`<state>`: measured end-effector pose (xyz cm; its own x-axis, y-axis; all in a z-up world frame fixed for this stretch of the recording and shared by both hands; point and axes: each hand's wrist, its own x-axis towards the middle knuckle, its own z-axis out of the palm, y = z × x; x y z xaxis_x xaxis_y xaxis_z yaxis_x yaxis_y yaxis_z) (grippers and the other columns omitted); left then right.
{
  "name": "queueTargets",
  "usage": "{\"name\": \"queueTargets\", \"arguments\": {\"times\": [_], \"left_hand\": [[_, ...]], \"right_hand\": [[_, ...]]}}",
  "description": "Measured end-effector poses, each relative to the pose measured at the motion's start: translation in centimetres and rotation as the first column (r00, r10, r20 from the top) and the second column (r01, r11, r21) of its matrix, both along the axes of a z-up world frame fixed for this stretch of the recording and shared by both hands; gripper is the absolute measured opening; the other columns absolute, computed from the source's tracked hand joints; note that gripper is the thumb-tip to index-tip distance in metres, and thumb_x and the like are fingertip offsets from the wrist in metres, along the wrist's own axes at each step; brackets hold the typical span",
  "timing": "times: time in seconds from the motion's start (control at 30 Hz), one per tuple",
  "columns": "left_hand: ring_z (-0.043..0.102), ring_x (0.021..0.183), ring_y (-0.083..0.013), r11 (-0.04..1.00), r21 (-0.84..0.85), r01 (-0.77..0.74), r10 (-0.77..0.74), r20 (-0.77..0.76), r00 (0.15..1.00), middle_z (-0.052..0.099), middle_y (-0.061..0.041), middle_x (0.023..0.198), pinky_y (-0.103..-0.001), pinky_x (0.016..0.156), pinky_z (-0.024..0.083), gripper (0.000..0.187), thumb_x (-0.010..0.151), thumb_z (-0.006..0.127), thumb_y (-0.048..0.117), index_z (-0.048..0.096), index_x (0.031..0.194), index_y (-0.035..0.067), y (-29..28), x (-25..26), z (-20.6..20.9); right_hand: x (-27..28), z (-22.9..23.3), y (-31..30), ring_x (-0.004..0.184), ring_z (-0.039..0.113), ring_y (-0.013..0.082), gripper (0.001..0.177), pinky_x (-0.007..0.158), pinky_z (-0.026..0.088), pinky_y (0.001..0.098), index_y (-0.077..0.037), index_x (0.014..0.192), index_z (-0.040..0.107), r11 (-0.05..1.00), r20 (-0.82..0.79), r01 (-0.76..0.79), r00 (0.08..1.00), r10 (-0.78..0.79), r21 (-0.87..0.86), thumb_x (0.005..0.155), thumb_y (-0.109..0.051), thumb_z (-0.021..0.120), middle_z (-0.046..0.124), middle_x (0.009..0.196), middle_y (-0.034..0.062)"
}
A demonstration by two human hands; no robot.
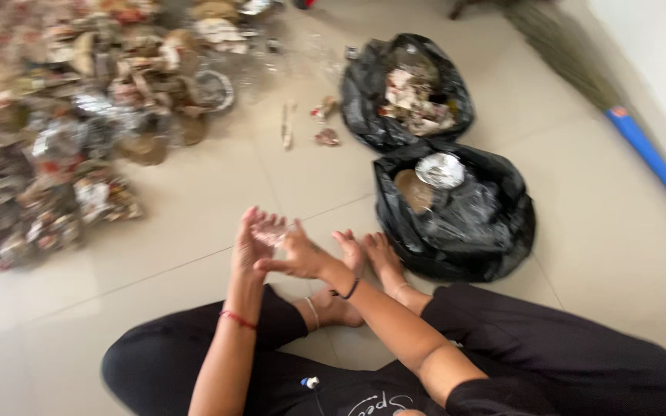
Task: The person sits on the floor and sorts recyclable materials by hand. They pick up newspaper sheets, flatten them, and place them into a black trash bag. They also pick up clear plastic cups, crush them, and place them into the same bag. Finally, they handle aluminum foil containers, flattening them before adding them to the bag.
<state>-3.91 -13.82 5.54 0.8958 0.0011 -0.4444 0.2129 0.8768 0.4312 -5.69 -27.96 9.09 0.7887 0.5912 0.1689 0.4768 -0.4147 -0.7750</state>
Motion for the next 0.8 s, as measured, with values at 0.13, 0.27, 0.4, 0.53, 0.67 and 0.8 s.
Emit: {"name": "queueTargets", "arguments": {"times": [0.13,0.27,0.4,0.53,0.67,0.8], "left_hand": [[0.064,0.097,-0.0223,0.992,-0.115,-0.060,0.068,0.073,0.995,0.063,-0.001,0.091,-0.044,0.099,0.054,0.022,0.093,0.075,0.026,0.061,0.106,0.013,-1.3,0.4,-1.5],[0.066,0.102,-0.0226,0.957,-0.259,-0.128,0.160,0.107,0.981,0.066,-0.003,0.095,-0.040,0.102,0.053,0.017,0.092,0.073,0.019,0.065,0.105,0.012,-2.4,0.9,-1.3],[0.066,0.102,-0.0219,0.903,-0.403,-0.152,0.174,0.017,0.985,0.068,-0.004,0.097,-0.038,0.107,0.053,0.014,0.093,0.069,0.019,0.067,0.103,0.009,-3.1,1.2,0.3],[0.065,0.099,-0.0239,0.869,-0.487,-0.083,0.115,0.035,0.993,0.067,-0.008,0.095,-0.039,0.105,0.053,0.015,0.095,0.070,0.021,0.066,0.101,0.008,-4.8,1.3,1.8],[0.066,0.099,-0.0241,0.885,-0.458,-0.085,0.088,-0.014,0.996,0.067,-0.008,0.095,-0.040,0.103,0.055,0.015,0.095,0.069,0.023,0.065,0.098,0.009,-6.6,1.9,1.7],[0.067,0.097,-0.0236,0.931,-0.364,0.018,0.007,0.068,0.998,0.068,-0.008,0.096,-0.038,0.094,0.056,0.015,0.099,0.065,0.025,0.064,0.099,0.010,-7.7,2.2,0.4]], "right_hand": [[1.1,1.9,-1.6,0.137,0.053,0.0306,0.078,0.118,0.008,0.0683,-0.008,0.137,0.064,0.998,0.105,0.015,0.994,-0.007,-0.068,0.086,-0.067,0.062,0.067,0.136,0.0151],[2.6,4.9,-5.7,0.116,0.071,0.0212,0.040,0.125,0.019,0.0616,-0.014,0.105,0.080,0.990,0.138,0.071,0.986,-0.088,0.121,0.094,-0.049,0.065,0.081,0.111,0.0062],[4.0,8.1,-9.9,0.087,0.078,0.0186,0.023,0.108,0.048,0.0420,-0.011,0.098,0.081,0.837,-0.001,0.357,0.920,-0.392,0.415,0.101,-0.029,0.068,0.082,0.095,0.0055],[3.6,10.8,-12.3,0.089,0.077,0.0200,0.019,0.080,0.059,0.0298,-0.006,0.102,0.079,0.784,-0.055,0.487,0.860,-0.507,0.386,0.098,-0.023,0.071,0.081,0.098,0.0074],[3.1,11.4,-11.4,0.098,0.077,0.0201,0.020,0.087,0.060,0.0316,-0.009,0.107,0.079,0.876,0.085,0.378,0.904,-0.419,0.298,0.093,-0.022,0.077,0.079,0.108,0.0069],[2.4,10.0,-8.6,0.112,0.067,0.0274,0.035,0.097,0.051,0.0404,-0.009,0.113,0.075,0.942,0.380,0.314,0.862,-0.336,0.120,0.080,-0.019,0.081,0.072,0.122,0.0107]]}}
